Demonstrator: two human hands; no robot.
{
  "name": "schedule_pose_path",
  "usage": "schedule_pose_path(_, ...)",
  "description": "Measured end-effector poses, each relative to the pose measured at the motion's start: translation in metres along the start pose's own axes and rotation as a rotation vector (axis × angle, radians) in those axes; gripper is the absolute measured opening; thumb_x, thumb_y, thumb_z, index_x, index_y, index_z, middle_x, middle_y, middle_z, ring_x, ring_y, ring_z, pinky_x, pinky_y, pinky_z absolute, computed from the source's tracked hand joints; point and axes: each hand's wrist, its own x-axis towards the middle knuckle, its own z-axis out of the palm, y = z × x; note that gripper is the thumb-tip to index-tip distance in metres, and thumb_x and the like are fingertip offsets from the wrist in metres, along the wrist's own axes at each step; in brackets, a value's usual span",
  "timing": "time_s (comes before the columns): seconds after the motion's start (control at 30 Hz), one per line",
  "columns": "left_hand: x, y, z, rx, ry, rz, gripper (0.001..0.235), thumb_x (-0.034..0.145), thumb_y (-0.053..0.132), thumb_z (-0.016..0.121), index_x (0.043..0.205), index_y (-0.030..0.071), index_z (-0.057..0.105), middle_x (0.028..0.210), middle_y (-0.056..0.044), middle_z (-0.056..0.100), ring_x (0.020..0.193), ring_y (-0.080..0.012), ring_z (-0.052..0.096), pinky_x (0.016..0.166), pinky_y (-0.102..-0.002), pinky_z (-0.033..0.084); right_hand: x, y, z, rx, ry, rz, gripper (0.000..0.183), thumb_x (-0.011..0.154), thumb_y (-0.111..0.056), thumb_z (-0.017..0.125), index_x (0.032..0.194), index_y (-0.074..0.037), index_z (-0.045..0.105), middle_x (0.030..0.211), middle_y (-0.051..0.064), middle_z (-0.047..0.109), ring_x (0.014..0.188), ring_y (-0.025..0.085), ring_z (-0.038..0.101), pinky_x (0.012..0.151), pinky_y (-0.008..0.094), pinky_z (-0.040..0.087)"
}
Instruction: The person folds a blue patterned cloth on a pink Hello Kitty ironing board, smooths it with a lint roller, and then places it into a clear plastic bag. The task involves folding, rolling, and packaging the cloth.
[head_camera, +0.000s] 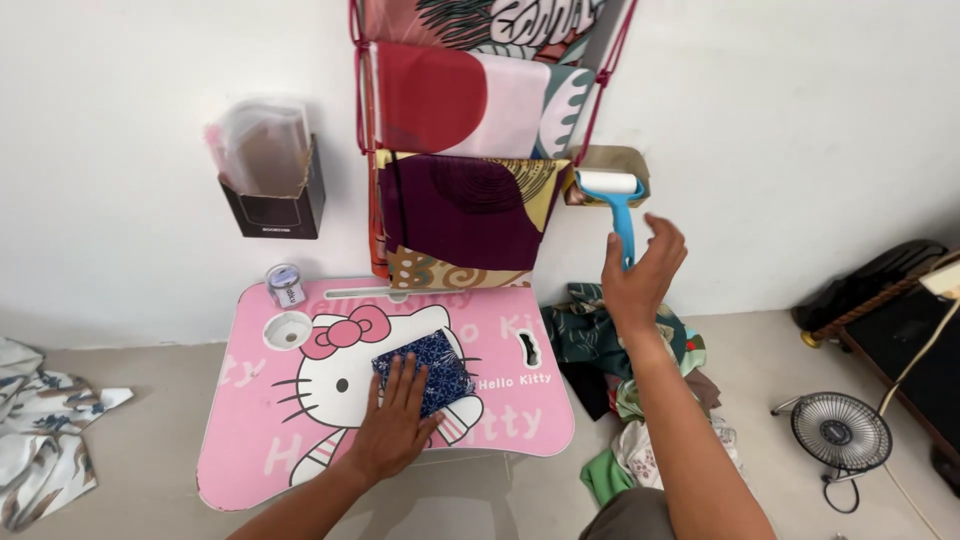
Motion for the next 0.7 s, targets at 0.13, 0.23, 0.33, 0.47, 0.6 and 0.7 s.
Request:
schedule_pose_path(0.13,-0.005,0.03,-0.018,0.585,0.427,0.365,0.087,0.105,0.072,0.017,0.164,0.009,0.009,0.174,-0.018,0.002,0.164,-0.0358,-0.004,0.13,-0.05,-0.001,0.016,0.018,0.0,0.058,-0.203,0.473,0.07,0.096,-0.03,0.071,0.149,-0.001,0.035,0.137,0.021,0.051,0.124,0.038,0.046,0.096,0.051,0.044)
schedule_pose_path(0.23,-0.006,0.067,-0.071,0.266,-0.108,0.425,0.084,0.105,0.068,0.019,0.164,0.009,0.008,0.173,-0.018,0.0,0.161,-0.0367,-0.007,0.127,-0.053,-0.004,0.024,0.022,0.009,0.075,-0.36,0.7,0.081,0.094,-0.041,0.07,0.154,-0.008,0.027,0.118,0.016,0.057,0.112,0.037,0.055,0.087,0.053,0.044)
schedule_pose_path(0.33,-0.008,0.097,-0.112,-0.05,-0.74,0.303,0.082,0.106,0.061,0.022,0.165,0.01,0.001,0.172,-0.016,-0.009,0.158,-0.0369,-0.012,0.124,-0.055,-0.005,0.025,0.036,0.022,0.063,-0.411,0.706,0.061,0.099,-0.035,0.063,0.147,-0.012,0.033,0.097,0.015,0.065,0.088,0.04,0.065,0.072,0.055,0.046)
schedule_pose_path(0.47,-0.019,0.102,-0.103,-0.004,-0.778,0.285,0.086,0.106,0.063,0.029,0.166,0.008,0.001,0.171,-0.022,-0.01,0.156,-0.0449,-0.008,0.123,-0.057,0.003,0.029,0.039,0.027,0.036,-0.302,0.61,0.038,0.104,-0.02,0.056,0.139,-0.014,0.045,0.099,0.018,0.07,0.083,0.04,0.066,0.067,0.055,0.046)
schedule_pose_path(0.6,-0.019,0.092,-0.05,0.062,-0.713,0.234,0.089,0.106,0.064,0.033,0.166,0.006,0.0,0.17,-0.026,-0.008,0.155,-0.0506,-0.009,0.123,-0.06,0.003,0.033,0.024,-0.004,0.13,-0.194,0.595,0.037,0.106,-0.011,0.055,0.142,-0.012,0.044,0.098,0.009,0.069,0.081,0.022,0.064,0.067,0.037,0.053)
schedule_pose_path(0.7,-0.025,0.086,-0.027,0.152,-0.659,0.174,0.095,0.104,0.066,0.042,0.165,0.003,0.004,0.168,-0.034,-0.003,0.153,-0.0568,-0.002,0.12,-0.065,0.01,0.025,-0.005,-0.042,0.063,-0.043,0.312,0.036,0.107,-0.004,0.058,0.141,-0.01,0.046,0.098,0.011,0.063,0.071,0.021,0.053,0.062,0.039,0.041)
